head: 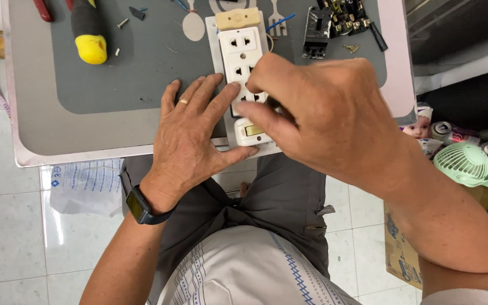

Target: The person disassembles a black electrical component and then uses a screwdriver to remove the faceplate of a white power strip. They proceed to manipulate the internal wiring and terminals of the power strip.

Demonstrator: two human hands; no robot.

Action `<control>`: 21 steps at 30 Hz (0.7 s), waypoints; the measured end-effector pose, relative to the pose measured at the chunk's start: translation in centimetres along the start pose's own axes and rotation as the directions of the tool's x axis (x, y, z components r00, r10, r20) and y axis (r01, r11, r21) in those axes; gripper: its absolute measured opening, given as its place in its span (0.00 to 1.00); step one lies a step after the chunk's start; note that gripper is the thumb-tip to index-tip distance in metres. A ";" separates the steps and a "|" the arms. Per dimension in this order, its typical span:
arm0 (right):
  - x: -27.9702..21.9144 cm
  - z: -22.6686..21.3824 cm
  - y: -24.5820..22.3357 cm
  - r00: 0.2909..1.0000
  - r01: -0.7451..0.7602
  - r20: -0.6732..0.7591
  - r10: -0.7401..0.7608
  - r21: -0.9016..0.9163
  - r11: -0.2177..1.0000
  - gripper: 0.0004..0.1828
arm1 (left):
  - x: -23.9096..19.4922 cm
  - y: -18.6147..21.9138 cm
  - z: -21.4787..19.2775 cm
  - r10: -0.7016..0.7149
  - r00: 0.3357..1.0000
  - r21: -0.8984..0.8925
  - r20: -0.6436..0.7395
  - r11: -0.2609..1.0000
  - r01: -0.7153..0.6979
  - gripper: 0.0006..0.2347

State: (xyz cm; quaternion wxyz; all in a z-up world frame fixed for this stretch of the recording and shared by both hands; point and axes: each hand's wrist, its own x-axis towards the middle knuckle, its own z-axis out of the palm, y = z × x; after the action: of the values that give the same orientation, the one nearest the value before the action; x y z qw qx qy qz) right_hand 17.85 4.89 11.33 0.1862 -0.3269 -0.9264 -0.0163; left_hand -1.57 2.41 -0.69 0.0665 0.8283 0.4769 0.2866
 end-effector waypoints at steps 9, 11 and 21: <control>0.0 -1.0 0.5 0.987 -0.096 -0.109 0.117 0.181 0.979 0.12 | -0.1 -0.3 0.1 -0.008 1.000 0.000 -0.001 1.000 0.008 0.37; -0.5 -1.7 0.7 0.962 -0.158 -0.194 0.192 0.175 0.972 0.13 | -0.1 -0.3 0.2 0.009 1.000 0.004 -0.016 1.000 -0.009 0.37; 1.3 0.7 1.9 0.968 -0.101 -0.228 0.110 0.049 0.994 0.11 | -0.1 -0.4 0.1 0.026 0.999 -0.007 -0.035 1.000 -0.027 0.36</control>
State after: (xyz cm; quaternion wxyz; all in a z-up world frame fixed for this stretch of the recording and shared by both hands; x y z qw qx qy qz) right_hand 17.85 7.30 11.01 0.2988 -0.3682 -0.8800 -0.0271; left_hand -1.91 2.56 -0.98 0.0577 0.8292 0.4658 0.3036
